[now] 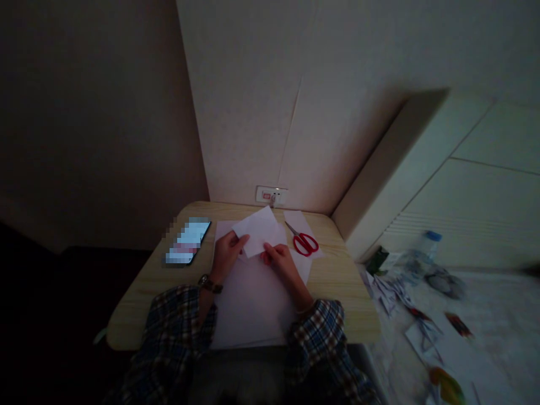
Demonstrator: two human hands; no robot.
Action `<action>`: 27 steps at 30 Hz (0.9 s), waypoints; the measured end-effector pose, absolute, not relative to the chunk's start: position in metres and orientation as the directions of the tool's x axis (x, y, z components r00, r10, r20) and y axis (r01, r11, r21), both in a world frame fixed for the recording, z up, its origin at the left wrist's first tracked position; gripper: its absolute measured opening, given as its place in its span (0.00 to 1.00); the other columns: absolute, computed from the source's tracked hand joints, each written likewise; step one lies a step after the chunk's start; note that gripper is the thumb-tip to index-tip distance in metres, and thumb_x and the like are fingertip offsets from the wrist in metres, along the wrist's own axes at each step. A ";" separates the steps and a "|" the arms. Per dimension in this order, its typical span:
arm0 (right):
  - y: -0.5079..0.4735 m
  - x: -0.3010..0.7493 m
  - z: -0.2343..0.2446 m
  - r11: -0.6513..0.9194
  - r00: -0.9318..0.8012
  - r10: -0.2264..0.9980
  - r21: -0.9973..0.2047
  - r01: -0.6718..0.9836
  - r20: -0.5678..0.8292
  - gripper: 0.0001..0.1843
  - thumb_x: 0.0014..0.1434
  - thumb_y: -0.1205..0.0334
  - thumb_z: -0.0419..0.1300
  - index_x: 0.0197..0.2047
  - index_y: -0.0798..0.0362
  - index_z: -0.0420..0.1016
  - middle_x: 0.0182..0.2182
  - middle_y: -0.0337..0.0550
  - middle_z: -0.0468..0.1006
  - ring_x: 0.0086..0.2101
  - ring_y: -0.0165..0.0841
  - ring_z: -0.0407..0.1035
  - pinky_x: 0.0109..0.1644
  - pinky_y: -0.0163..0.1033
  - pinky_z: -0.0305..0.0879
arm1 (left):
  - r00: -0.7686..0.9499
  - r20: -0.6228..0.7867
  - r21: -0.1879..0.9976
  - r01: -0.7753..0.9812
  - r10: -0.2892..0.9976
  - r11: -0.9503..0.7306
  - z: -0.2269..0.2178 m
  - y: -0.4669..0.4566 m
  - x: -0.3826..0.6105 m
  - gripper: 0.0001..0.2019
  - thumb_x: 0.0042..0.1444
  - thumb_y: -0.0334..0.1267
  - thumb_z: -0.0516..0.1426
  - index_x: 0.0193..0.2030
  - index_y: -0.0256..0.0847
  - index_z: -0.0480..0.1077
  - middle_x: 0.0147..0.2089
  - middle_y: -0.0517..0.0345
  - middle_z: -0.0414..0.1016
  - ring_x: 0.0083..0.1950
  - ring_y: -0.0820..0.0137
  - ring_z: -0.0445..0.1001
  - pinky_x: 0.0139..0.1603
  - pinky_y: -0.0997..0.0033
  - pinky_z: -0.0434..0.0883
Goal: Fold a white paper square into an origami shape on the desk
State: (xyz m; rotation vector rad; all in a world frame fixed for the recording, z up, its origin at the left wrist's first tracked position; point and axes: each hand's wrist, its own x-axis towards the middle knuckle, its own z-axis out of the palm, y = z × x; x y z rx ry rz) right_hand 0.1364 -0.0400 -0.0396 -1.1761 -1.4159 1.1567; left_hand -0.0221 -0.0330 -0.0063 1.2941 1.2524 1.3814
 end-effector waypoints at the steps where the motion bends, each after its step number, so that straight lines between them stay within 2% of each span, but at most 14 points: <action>1: -0.040 0.137 -0.040 0.101 -0.101 0.991 -0.987 0.128 0.088 0.27 0.54 0.43 0.54 0.14 0.54 0.68 0.13 0.37 0.66 0.18 0.26 0.60 0.27 0.33 0.57 | -0.106 0.145 0.989 0.048 0.984 -0.140 -0.006 -0.033 -0.022 0.11 0.42 0.43 0.60 0.26 0.34 0.71 0.21 0.61 0.71 0.21 0.75 0.66 0.20 0.78 0.62; 5: -0.039 0.138 -0.039 0.130 -0.070 0.990 -0.981 0.144 0.121 0.28 0.54 0.42 0.52 0.13 0.54 0.67 0.11 0.37 0.63 0.17 0.26 0.59 0.26 0.33 0.57 | -0.094 0.134 0.991 0.038 0.987 -0.131 -0.008 -0.033 -0.022 0.11 0.42 0.42 0.60 0.25 0.34 0.70 0.21 0.61 0.71 0.21 0.76 0.65 0.20 0.78 0.61; 10: -0.040 0.135 -0.037 0.054 -0.136 0.990 -0.993 0.108 0.039 0.30 0.52 0.37 0.51 0.14 0.55 0.68 0.13 0.38 0.66 0.18 0.26 0.60 0.27 0.34 0.58 | -0.078 0.126 0.992 0.012 0.989 -0.125 -0.010 -0.030 -0.022 0.11 0.41 0.42 0.60 0.25 0.34 0.70 0.21 0.61 0.71 0.21 0.76 0.65 0.20 0.78 0.61; 14: -0.041 0.133 -0.036 0.026 -0.157 0.988 -0.991 0.130 0.006 0.28 0.52 0.41 0.53 0.14 0.55 0.68 0.14 0.38 0.68 0.19 0.27 0.61 0.28 0.34 0.58 | -0.066 0.131 0.991 0.010 0.989 -0.131 -0.010 -0.030 -0.022 0.12 0.41 0.42 0.60 0.26 0.34 0.70 0.21 0.61 0.71 0.21 0.75 0.65 0.20 0.78 0.62; 21: -0.040 0.134 -0.042 0.077 -0.087 0.994 -0.987 0.140 0.065 0.25 0.53 0.46 0.54 0.14 0.54 0.67 0.15 0.40 0.69 0.20 0.28 0.63 0.30 0.34 0.60 | -0.067 0.137 0.990 0.040 0.988 -0.134 -0.013 -0.029 -0.023 0.12 0.43 0.44 0.60 0.26 0.34 0.70 0.21 0.61 0.70 0.20 0.76 0.64 0.20 0.78 0.61; 27: -0.039 0.136 -0.042 0.127 -0.075 0.991 -0.958 0.258 0.112 0.27 0.56 0.46 0.52 0.13 0.54 0.64 0.12 0.35 0.63 0.17 0.25 0.58 0.26 0.33 0.56 | -0.066 0.131 0.991 0.024 0.989 -0.130 -0.015 -0.027 -0.022 0.13 0.42 0.45 0.60 0.25 0.35 0.69 0.20 0.62 0.69 0.20 0.76 0.64 0.20 0.78 0.61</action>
